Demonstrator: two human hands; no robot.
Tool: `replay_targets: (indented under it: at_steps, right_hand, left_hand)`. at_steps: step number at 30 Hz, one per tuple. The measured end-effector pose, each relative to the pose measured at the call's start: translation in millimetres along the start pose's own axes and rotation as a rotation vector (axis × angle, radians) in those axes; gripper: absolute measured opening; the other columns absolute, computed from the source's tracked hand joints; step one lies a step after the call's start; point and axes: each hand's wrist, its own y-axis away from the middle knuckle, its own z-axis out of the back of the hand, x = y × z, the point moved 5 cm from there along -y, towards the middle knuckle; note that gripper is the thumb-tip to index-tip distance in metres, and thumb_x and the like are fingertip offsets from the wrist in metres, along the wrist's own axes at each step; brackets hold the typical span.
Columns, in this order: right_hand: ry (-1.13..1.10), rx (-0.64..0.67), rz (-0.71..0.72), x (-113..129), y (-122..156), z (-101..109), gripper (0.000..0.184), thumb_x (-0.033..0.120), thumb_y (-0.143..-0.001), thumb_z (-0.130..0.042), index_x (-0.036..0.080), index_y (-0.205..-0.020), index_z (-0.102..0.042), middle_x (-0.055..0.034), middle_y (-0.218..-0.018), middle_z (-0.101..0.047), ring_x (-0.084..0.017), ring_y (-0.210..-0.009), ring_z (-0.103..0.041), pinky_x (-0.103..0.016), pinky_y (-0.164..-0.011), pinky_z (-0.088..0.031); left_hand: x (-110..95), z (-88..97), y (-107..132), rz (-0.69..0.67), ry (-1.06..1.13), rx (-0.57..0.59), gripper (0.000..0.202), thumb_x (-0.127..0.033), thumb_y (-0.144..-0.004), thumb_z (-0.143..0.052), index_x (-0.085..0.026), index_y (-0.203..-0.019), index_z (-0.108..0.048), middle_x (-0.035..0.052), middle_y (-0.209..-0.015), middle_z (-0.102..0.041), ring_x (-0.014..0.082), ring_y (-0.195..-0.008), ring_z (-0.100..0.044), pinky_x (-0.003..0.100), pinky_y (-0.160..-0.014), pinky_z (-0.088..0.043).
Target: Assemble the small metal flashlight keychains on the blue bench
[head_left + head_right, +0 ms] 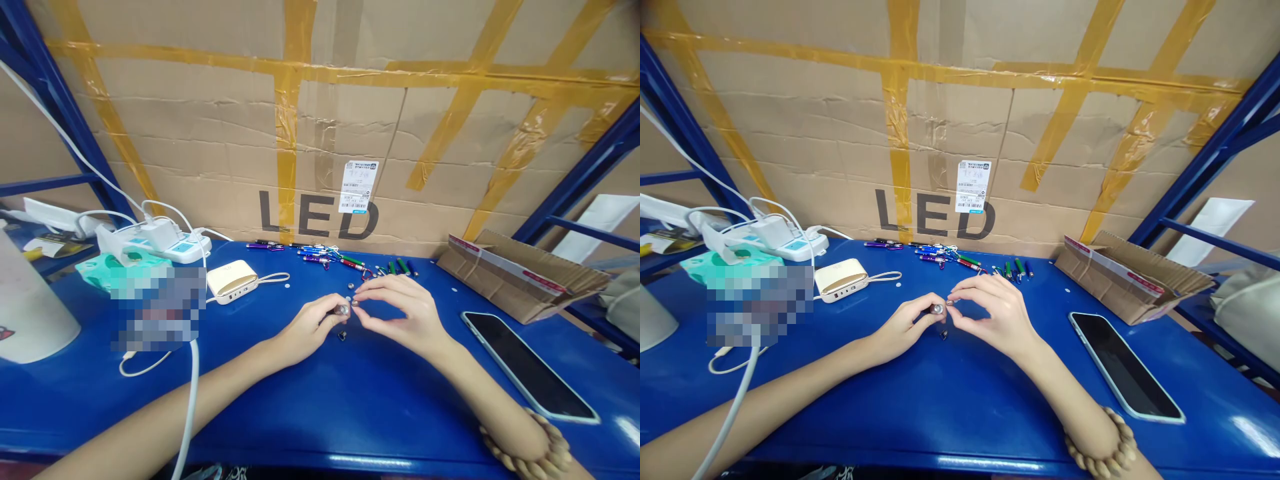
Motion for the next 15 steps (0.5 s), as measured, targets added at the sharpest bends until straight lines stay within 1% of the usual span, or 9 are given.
replay_targets:
  at_steps: [4,8,13,15]
  right_hand:
    - [-0.048,-0.043,-0.012,0.3,0.8,3.1,0.002,0.021,-0.075,-0.063,0.022,-0.074,-0.064,0.0004,-0.073,-0.071,-0.015,-0.068,-0.066,-0.028,-0.064,-0.049]
    - [-0.078,-0.086,0.002,5.0,0.2,7.7,0.005,0.019,-0.075,-0.063,0.023,-0.076,-0.066,0.0011,-0.075,-0.072,-0.014,-0.069,-0.067,-0.028,-0.062,-0.050]
    - [-0.091,-0.119,0.040,13.3,0.0,12.2,0.009,0.016,-0.075,-0.064,0.023,-0.080,-0.065,0.0016,-0.075,-0.072,-0.014,-0.069,-0.067,-0.027,-0.062,-0.050]
    - [-0.057,-0.127,0.038,10.1,1.1,11.8,0.009,0.016,-0.075,-0.064,0.023,-0.080,-0.065,0.0018,-0.074,-0.071,-0.013,-0.067,-0.066,-0.026,-0.062,-0.049]
  left_hand:
    - [-6.4,2.1,0.6,-0.059,0.000,-0.016,0.017,-0.021,-0.088,-0.039,-0.017,-0.081,-0.053,0.0029,-0.081,-0.057,0.0141,-0.077,-0.053,0.026,-0.075,-0.043]
    - [-8.9,2.1,1.6,-0.113,0.007,-0.022,0.017,-0.019,-0.088,-0.039,-0.016,-0.080,-0.053,0.0039,-0.081,-0.057,0.0142,-0.077,-0.053,0.026,-0.075,-0.043]
    - [-7.4,0.9,2.3,-0.130,-0.009,-0.039,0.018,-0.019,-0.089,-0.039,-0.016,-0.079,-0.054,0.0032,-0.078,-0.058,0.0138,-0.075,-0.055,0.024,-0.074,-0.044]
    - [-4.4,3.7,1.3,-0.097,-0.046,-0.058,0.014,-0.021,-0.088,-0.042,-0.017,-0.085,-0.056,0.0024,-0.080,-0.060,0.0135,-0.074,-0.056,0.023,-0.071,-0.045]
